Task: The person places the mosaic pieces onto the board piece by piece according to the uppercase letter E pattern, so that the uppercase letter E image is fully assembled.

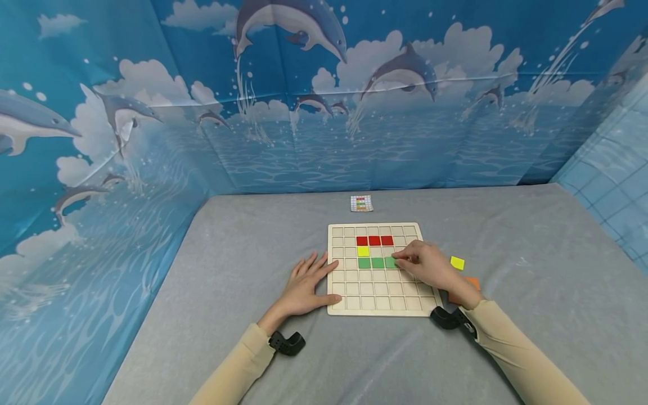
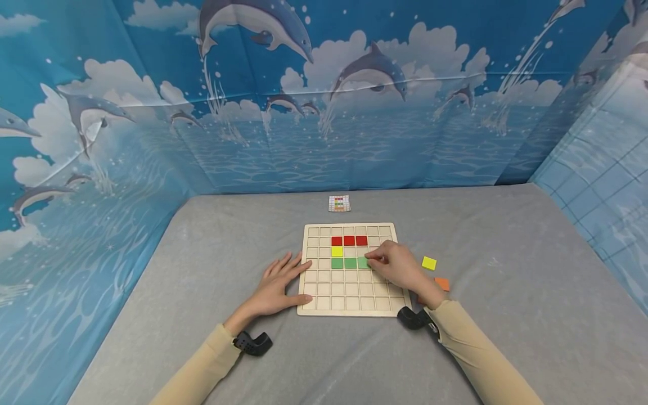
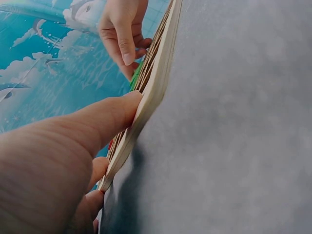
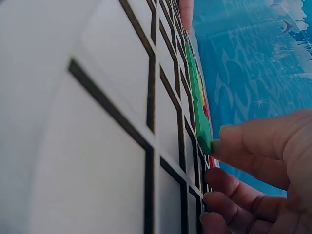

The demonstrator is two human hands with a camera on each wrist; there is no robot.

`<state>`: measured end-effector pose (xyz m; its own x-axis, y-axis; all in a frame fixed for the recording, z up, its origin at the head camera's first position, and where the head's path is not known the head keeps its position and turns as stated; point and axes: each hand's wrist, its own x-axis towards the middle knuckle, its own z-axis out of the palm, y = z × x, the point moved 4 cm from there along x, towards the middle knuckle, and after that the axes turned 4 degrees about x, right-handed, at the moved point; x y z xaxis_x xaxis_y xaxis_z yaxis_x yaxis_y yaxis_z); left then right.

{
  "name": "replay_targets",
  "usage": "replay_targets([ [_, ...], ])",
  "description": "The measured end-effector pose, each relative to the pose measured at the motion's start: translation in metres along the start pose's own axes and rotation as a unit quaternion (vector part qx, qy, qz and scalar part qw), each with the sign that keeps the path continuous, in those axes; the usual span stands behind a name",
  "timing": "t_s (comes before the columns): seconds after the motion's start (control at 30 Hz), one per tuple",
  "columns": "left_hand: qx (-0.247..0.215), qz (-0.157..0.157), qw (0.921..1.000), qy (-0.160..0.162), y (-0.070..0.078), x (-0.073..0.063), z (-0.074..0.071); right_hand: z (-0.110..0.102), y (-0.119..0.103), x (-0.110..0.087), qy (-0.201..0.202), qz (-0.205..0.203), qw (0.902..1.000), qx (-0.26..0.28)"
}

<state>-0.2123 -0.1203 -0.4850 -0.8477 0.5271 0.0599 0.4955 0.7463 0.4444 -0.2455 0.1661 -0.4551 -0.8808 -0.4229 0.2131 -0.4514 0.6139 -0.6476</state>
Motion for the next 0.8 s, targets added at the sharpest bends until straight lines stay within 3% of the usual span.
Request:
replay_targets([
  [0.27, 0.003, 0.0, 1.0, 0.0, -0.001, -0.001, 0.001, 0.002, -0.001, -0.001, -0.014, 0.004, 0.9999, -0.009],
  [0.43, -0.003, 0.002, 1.0, -0.002, -0.001, -0.001, 0.001, -0.003, -0.001, -0.006, -0.022, 0.015, 0.9991, 0.032],
  [0.8, -0.003, 0.003, 1.0, -0.002, -0.002, -0.001, 0.0, -0.033, 0.022, -0.025, 0.028, 0.065, 0.9968, 0.037],
])
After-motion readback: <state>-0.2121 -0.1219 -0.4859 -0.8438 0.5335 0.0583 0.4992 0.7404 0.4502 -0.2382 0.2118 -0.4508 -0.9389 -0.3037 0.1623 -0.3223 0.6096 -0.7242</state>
